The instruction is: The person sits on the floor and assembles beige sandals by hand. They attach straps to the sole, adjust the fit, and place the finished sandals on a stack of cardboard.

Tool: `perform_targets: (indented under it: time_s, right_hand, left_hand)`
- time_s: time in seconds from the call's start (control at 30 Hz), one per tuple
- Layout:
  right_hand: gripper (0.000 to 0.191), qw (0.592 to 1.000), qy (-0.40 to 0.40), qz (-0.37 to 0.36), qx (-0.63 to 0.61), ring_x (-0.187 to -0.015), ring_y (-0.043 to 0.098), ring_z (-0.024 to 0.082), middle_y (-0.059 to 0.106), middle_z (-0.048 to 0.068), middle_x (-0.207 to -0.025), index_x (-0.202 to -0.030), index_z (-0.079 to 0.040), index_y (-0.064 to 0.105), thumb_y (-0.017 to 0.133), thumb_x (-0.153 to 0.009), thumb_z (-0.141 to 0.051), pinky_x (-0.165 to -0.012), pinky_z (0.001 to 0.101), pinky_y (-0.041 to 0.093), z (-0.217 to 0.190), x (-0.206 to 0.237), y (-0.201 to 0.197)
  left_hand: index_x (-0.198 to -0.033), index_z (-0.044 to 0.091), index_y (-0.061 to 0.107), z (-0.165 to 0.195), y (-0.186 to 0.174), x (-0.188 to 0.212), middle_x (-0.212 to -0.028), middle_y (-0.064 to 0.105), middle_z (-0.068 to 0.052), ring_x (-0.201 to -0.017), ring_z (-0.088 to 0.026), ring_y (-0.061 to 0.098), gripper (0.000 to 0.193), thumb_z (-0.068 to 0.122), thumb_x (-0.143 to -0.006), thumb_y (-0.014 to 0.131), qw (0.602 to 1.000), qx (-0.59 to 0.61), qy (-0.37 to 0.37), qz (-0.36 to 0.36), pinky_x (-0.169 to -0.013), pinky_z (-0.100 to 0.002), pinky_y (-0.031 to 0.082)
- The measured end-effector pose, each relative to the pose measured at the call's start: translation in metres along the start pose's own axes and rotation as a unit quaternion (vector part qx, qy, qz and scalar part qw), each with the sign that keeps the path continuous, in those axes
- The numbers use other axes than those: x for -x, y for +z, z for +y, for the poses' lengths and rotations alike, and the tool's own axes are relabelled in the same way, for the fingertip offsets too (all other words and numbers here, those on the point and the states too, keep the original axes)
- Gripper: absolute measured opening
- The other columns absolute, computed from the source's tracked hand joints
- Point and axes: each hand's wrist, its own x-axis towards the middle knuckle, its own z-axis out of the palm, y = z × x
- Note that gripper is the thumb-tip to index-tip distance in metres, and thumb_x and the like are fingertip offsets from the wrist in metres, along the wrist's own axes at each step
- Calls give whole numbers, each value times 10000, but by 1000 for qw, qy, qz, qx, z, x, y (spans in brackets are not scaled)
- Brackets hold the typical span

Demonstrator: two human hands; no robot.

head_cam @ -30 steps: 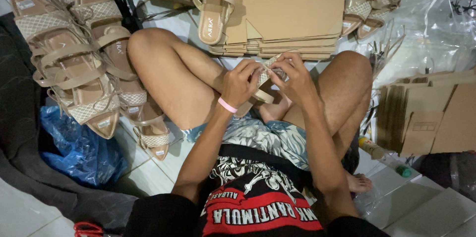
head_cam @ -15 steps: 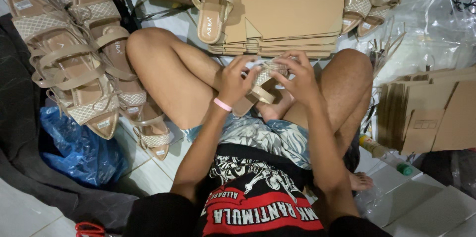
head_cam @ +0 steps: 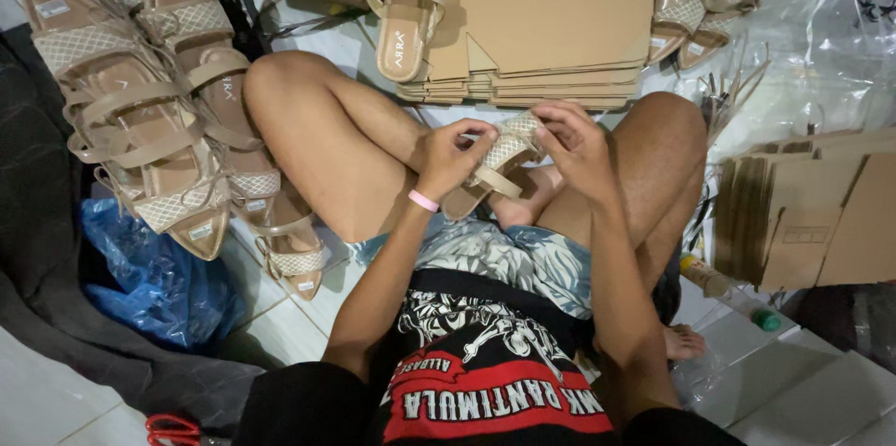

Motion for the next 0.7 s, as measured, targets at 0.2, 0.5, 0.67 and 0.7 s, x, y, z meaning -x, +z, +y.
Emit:
perform_targets:
  time_s: [0.2, 0.5, 0.67, 0.7]
  right_hand:
    - [239, 999, -1, 11, 34, -1176, 631, 164, 642, 99, -1280, -1309, 32, 634, 523, -1109, -39, -1036, 283, 509, 9, 1, -11]
    - [371, 995, 83, 17, -56, -1139, 646, 158, 647, 82, -1326, -1369, 7, 592, 520, -1005, 21, -1002, 302, 512, 21, 7, -26]
    - [560, 996, -13, -62, 68, -1263, 612, 198, 566, 114, -1407, -1367, -17, 558, 535, -828, 135, -1059, 328, 509, 9, 11, -27]
    - [528, 995, -26, -63, 75, -1274, 594, 204, 553, 116, -1412, -1363, -20, 558, 563, -857, 133, -1061, 330, 506, 9, 10, -25]
  left_hand:
    - [-1145, 3, 727, -10, 5, 0, -970, 736, -27, -870, -76, 644, 217, 170, -1009, 701, 995, 92, -43, -5, -775, -238, 534]
    - [-1282, 26, 627, -12, -18, 19, -1165, 699, -50, -1059, -118, 651, 320, 140, -992, 701, 997, 76, -6, 3, -903, -258, 543]
    - [-1274, 32, 673, 4, -70, -18, -1235, 734, -101, -1132, -196, 709, 303, 151, -1009, 759, 953, -60, 101, 280, -999, -327, 566]
    - [-1278, 30, 652, 11, -81, -34, -1239, 708, -120, -1132, -230, 690, 364, 175, -970, 782, 947, -101, 124, 279, -979, -348, 559]
